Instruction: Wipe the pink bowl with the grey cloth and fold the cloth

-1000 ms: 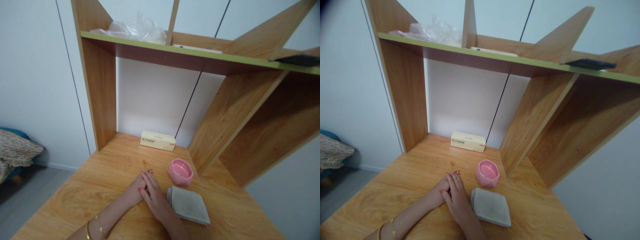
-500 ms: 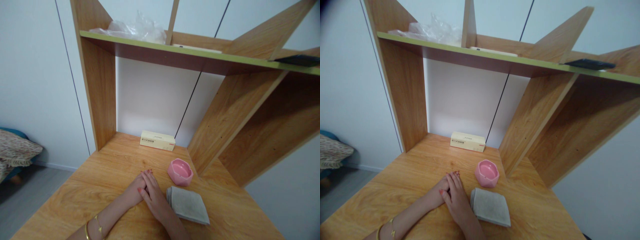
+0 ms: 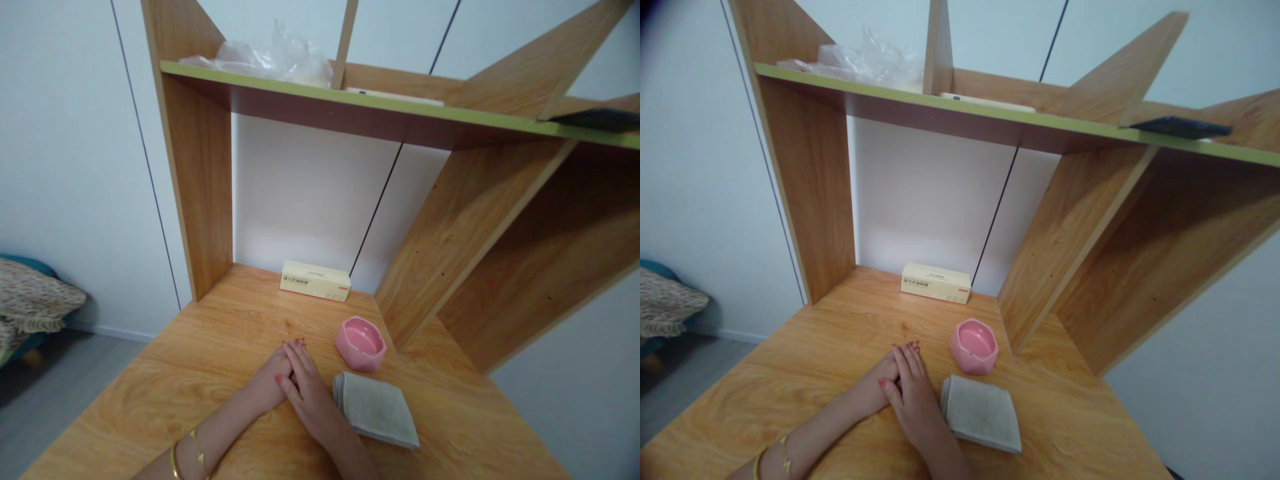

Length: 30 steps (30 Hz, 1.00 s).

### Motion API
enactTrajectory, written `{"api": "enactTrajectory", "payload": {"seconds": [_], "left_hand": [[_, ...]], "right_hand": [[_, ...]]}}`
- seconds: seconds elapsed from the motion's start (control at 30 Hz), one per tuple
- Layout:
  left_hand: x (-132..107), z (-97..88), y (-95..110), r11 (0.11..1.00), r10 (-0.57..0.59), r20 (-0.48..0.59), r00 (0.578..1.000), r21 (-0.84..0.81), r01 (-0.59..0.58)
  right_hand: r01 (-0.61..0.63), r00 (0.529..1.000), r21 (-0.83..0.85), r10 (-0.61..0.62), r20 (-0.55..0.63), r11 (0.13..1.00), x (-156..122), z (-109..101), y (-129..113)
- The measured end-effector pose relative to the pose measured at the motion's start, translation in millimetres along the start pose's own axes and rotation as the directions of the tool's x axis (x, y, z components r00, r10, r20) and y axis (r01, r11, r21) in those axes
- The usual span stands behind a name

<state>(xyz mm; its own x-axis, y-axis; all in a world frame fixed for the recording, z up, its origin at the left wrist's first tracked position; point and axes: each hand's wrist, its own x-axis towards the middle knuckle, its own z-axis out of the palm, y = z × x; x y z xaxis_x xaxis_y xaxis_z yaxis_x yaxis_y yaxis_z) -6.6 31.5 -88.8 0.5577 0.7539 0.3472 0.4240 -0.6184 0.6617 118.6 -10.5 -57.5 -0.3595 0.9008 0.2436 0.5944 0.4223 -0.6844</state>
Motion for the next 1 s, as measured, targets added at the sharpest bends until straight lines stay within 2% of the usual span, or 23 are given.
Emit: {"api": "enactTrajectory", "payload": {"seconds": [0.5,0.77,1.0], "left_hand": [[-3,0.8,-3,1.000,0.002,-0.005,1.000,-0.014,-0.002],[-2,-4.3,5,1.000,0.003,0.005,1.000,-0.016,-0.003],[-1,-6.1,7,0.999,0.001,-0.003,1.000,-0.045,-0.001]], "right_hand": [[0.045,0.998,0.004,-0.045,-0.048,0.999,-1,1,2],[0.023,0.999,0.001,-0.023,-0.028,1.000,-1,1,1],[0.046,0.997,0.011,-0.045,-0.064,0.999,-1,2,2]]}}
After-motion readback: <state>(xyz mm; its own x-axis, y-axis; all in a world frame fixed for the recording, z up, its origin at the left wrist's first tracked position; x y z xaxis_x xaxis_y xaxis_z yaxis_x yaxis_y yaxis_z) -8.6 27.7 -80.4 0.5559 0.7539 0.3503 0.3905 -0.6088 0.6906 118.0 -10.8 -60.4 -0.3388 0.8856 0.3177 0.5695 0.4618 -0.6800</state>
